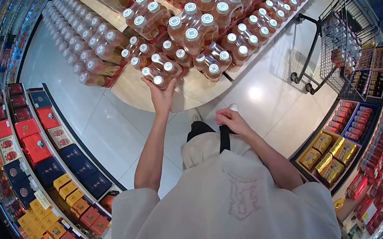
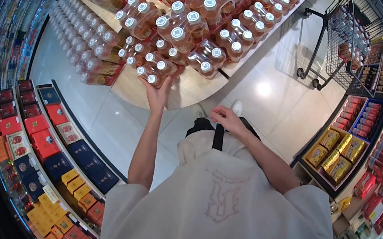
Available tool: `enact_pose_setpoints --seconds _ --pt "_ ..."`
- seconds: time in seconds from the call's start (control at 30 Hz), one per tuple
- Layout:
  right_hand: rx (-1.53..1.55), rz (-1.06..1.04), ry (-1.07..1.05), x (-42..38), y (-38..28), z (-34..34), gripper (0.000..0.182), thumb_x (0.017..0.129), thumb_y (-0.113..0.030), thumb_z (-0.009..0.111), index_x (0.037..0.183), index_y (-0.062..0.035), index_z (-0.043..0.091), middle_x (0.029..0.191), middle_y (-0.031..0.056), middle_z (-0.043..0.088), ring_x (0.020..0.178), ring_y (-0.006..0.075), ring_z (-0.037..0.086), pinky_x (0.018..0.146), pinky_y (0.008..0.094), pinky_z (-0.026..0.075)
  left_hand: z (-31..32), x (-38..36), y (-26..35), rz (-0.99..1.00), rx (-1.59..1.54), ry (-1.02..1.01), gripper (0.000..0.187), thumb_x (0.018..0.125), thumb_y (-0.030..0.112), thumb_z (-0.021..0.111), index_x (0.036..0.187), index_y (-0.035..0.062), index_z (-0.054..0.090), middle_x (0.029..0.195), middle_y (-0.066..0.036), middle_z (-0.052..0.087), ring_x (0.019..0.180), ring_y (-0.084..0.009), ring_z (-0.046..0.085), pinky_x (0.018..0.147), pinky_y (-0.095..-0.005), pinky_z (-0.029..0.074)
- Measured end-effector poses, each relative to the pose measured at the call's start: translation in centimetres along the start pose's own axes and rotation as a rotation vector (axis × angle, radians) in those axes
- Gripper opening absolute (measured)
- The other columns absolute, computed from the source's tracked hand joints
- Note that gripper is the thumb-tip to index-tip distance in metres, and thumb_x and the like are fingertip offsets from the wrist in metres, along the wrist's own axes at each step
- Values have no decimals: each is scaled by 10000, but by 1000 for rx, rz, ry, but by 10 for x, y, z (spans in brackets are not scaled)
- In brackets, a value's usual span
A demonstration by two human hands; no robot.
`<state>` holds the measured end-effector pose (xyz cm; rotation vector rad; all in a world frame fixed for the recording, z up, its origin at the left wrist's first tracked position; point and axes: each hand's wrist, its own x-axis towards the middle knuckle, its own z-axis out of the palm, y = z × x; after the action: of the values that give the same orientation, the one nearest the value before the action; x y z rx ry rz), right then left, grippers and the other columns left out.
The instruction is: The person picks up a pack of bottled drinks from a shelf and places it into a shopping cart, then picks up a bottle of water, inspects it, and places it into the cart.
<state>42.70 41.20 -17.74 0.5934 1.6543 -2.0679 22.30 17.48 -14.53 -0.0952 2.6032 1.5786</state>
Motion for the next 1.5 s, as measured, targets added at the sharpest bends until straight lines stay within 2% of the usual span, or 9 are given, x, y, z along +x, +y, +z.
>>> enact_pose_setpoints --seconds 0.27,0.37,0.43,0.5,0.6,0.67,0.73,0.87,1.5 --pt "-17 -38 -89 -14 -2 -49 337 1056 -243 658 1276 13 643 1116 122 745 993 193 723 911 308 536 -7 0 -9 127 -77 -134 1277 859 480 878 1606 -144 52 1494 -291 531 1357 -320 574 1093 -384 486" --pt "21 -66 -52 -25 -1 -80 334 1066 -232 642 1291 15 638 1116 123 749 986 187 728 908 305 538 13 -43 0 -322 -129 80 858 891 414 862 1446 -92 445 1428 -243 581 1309 -270 597 1089 -356 481" --pt "35 -42 36 -38 -6 -101 324 1079 -225 626 1295 16 641 1111 122 756 979 183 734 912 310 550 63 -95 -2 -208 -265 407 666 953 348 811 1387 -66 520 1407 -212 611 1274 -238 612 997 -354 514" --pt "94 -51 78 -57 -11 -117 314 1083 -222 619 1290 13 647 1113 121 757 984 186 735 915 313 558 95 -144 24 -144 -246 249 468 1026 280 725 1338 -40 587 1363 -181 655 1217 -227 652 963 -360 529" --pt "151 -83 153 -72 -9 -139 286 1093 -208 603 1276 3 661 1114 117 755 983 188 739 919 317 575 123 -177 67 -320 -437 -542 287 1111 247 572 1276 31 666 1194 -86 740 1083 -179 721 984 -341 542" --pt "221 -88 258 -81 -11 -151 270 1096 -193 597 1272 0 667 1097 115 757 970 179 742 910 306 572 148 -188 95 -136 -215 -807 304 1107 267 567 1237 7 658 1154 -100 749 1044 -216 743 916 -360 567" --pt "259 -122 333 -90 -18 -156 261 1097 -185 594 1265 -2 672 1082 111 758 965 174 741 908 305 572 164 -186 145 352 327 -889 253 1085 229 571 1203 23 660 1114 -136 740 1011 -301 736 900 -422 565" --pt "338 -307 492 -108 -30 -178 223 1100 -162 591 1234 -10 685 1005 78 745 935 122 698 850 282 559 225 -174 186 747 338 -1103 206 1068 196 566 1165 40 660 1087 -162 722 1005 -367 704 891 -473 551" --pt "273 -638 1180 -166 -145 -471 175 1105 -97 559 1215 18 633 876 80 693 814 141 666 797 296 540 537 -89 396 708 144 -1392 213 1110 210 543 1097 41 672 1043 -133 771 987 -347 749 832 -408 567"
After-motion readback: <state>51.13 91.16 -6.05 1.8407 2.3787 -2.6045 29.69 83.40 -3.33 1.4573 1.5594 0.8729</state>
